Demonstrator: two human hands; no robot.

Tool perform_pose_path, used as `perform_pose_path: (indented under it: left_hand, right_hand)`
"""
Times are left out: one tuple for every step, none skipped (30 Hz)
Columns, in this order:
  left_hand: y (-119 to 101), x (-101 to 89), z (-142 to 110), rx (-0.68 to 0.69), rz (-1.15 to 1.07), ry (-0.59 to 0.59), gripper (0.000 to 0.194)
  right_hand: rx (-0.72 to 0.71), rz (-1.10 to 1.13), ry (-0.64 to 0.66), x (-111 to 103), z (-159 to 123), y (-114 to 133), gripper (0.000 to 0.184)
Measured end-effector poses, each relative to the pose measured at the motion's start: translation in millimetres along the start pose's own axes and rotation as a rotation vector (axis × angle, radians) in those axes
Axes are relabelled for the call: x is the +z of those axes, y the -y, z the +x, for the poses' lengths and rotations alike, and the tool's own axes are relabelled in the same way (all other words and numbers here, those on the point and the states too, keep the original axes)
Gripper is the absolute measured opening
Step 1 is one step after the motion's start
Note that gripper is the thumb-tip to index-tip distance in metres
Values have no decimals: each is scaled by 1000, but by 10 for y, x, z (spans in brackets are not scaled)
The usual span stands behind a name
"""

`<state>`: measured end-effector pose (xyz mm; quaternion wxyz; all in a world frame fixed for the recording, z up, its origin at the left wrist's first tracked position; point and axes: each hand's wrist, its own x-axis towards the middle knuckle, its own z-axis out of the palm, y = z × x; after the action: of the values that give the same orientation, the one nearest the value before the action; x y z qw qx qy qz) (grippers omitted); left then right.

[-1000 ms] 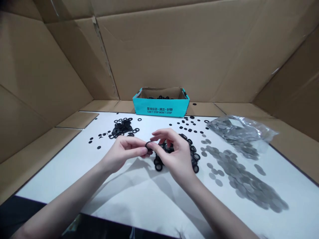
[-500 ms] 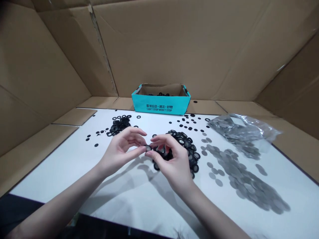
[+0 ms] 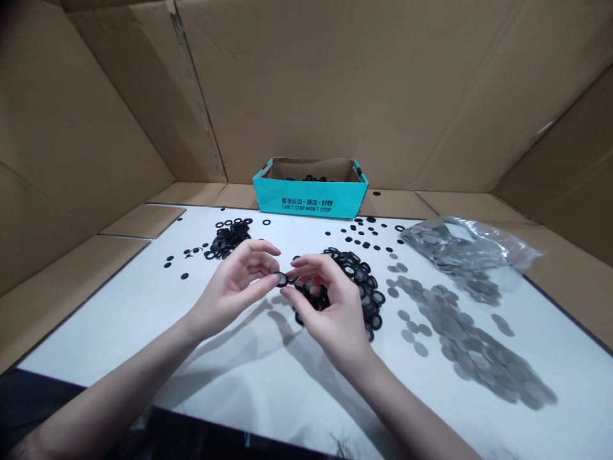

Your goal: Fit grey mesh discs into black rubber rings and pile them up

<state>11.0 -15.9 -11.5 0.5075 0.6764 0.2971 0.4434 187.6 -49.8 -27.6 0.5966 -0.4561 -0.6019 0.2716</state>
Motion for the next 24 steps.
perform_pose_path:
  left_hand:
    - [1, 3, 0, 2, -8, -4, 23]
    - [4, 7, -1, 9, -14, -6, 23]
    - [8, 13, -3, 19, -15, -8, 24]
    - [13, 20, -5, 31, -10, -9, 25]
    - [19, 28, -7, 47, -2, -12, 25]
    - [26, 36, -11, 66, 10, -17, 25]
    - [34, 44, -14, 88, 24, -22, 25]
    - [42, 51, -18, 111, 39, -27, 25]
    - [50, 57, -21, 133, 55, -27, 25]
    - [59, 61, -23, 153, 70, -26, 26]
    - [67, 64, -25, 167, 86, -20, 27]
    - [74, 64, -25, 175, 106, -8, 28]
    - [80, 62, -25, 178, 127, 7, 28]
    - [85, 59, -25, 180, 148, 22, 28]
    - [88, 55, -24, 182, 169, 36, 28]
    - [91, 51, -23, 186, 187, 47, 28]
    - [92, 48, -23, 192, 202, 55, 27]
    - [92, 47, -23, 196, 213, 60, 26]
    - [91, 47, -24, 199, 221, 61, 26]
    - [91, 48, -25, 202, 227, 60, 25]
    - [90, 52, -26, 204, 232, 57, 24]
    - [91, 55, -27, 208, 238, 51, 23]
    - [91, 59, -27, 215, 244, 44, 23]
    - [92, 62, -26, 228, 251, 38, 23]
  right_hand:
    - [33, 71, 5, 1, 7, -5, 26]
    - [79, 151, 18, 1, 12, -12, 28]
    - [136, 237, 36, 0, 14, -18, 30]
    - [200, 321, 55, -2, 14, -25, 33]
    - [268, 401, 67, -6, 11, -31, 35]
    - [338, 469, 72, -10, 7, -36, 38]
    - [403, 524, 71, -14, 2, -39, 41]
    - [460, 566, 67, -18, -2, -41, 44]
    - [508, 595, 61, -20, -5, -42, 47]
    - [546, 613, 55, -21, -7, -41, 50]
    - [574, 621, 47, -20, -6, -40, 52]
    - [592, 622, 37, -17, -5, -37, 55]
    - [603, 617, 23, -12, -3, -34, 57]
    - [606, 607, 7, -7, 0, -29, 59]
    - [604, 596, -10, 0, 2, -23, 61]
    - [597, 584, -26, 6, 4, -16, 63]
    - [587, 573, -40, 11, 6, -8, 65]
    - [574, 562, -54, 15, 7, 0, 66]
    - [561, 553, -65, 17, 7, 6, 67]
    - [549, 544, -72, 18, 8, 11, 67]
    - [539, 538, -76, 18, 8, 14, 67]
    - [531, 534, -79, 17, 8, 15, 67]
    - [529, 532, -79, 16, 8, 16, 67]
    - [529, 532, -79, 14, 8, 17, 66]
